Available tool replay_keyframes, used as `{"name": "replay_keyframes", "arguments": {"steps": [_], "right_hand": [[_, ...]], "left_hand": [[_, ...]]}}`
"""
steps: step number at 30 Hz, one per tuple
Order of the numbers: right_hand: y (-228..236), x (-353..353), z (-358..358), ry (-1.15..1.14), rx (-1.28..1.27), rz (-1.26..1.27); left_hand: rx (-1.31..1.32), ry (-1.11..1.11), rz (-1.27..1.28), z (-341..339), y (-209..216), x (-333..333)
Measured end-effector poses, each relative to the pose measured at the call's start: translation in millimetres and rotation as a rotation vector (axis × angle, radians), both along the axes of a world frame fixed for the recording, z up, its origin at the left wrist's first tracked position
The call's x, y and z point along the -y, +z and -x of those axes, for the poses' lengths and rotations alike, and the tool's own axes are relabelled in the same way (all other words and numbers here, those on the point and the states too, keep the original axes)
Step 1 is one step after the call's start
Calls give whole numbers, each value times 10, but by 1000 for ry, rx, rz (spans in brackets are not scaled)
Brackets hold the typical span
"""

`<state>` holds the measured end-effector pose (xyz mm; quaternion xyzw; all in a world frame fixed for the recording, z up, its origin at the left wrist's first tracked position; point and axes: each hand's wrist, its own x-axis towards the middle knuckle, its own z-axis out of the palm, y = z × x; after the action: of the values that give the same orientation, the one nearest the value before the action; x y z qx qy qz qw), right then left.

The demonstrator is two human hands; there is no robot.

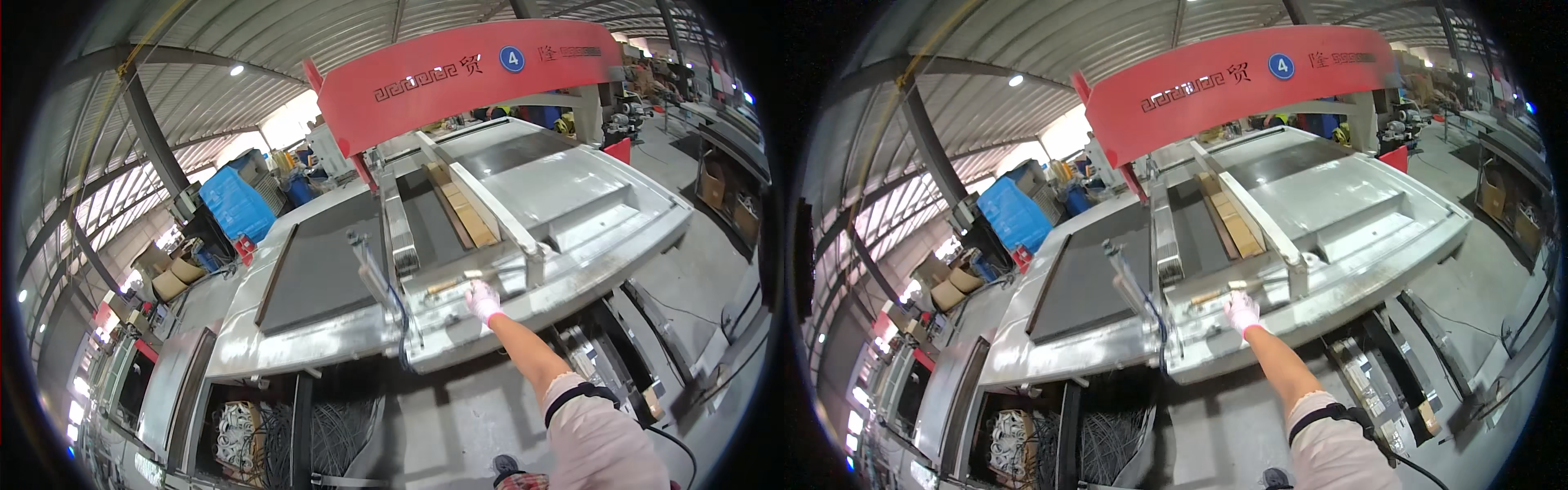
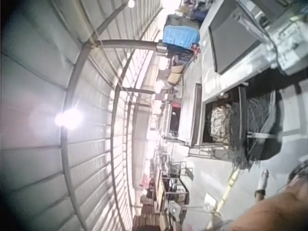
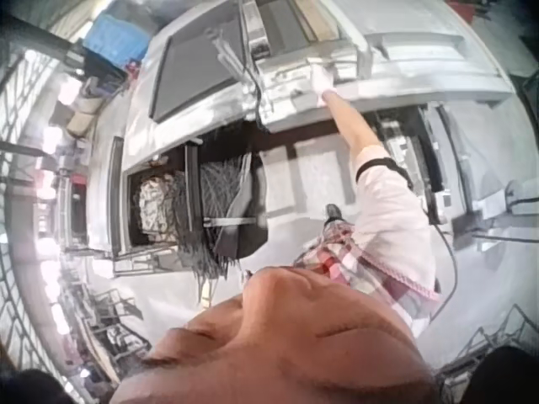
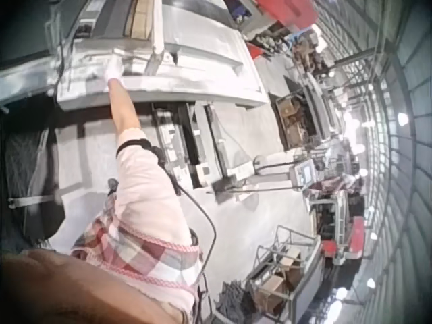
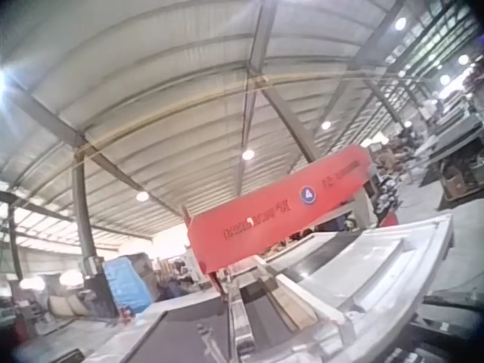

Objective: The recorder applies structural lining strips and identification labels to large grey panels in a manufacturing facility.

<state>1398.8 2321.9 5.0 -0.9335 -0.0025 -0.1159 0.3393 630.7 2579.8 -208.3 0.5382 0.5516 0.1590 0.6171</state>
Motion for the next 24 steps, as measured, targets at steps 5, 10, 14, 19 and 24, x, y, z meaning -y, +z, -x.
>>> {"name": "replay_keyframes", "arguments": {"steps": [5, 10, 14, 19, 24], "right_hand": [[350, 92, -458, -124, 26, 216], [99, 803, -105, 127, -440, 411], [168, 790, 528, 183, -396, 433], [513, 829, 1368, 181, -129, 391], [702, 911, 3280, 314, -124, 492]], "left_hand": [[17, -59, 79, -668, 462, 83], [39, -377, 199, -1271, 731, 240], [80, -648, 292, -1394, 1365, 299], [114, -1079, 455, -1497, 2062, 594], [259, -1677, 164, -1795, 1847, 977]]}}
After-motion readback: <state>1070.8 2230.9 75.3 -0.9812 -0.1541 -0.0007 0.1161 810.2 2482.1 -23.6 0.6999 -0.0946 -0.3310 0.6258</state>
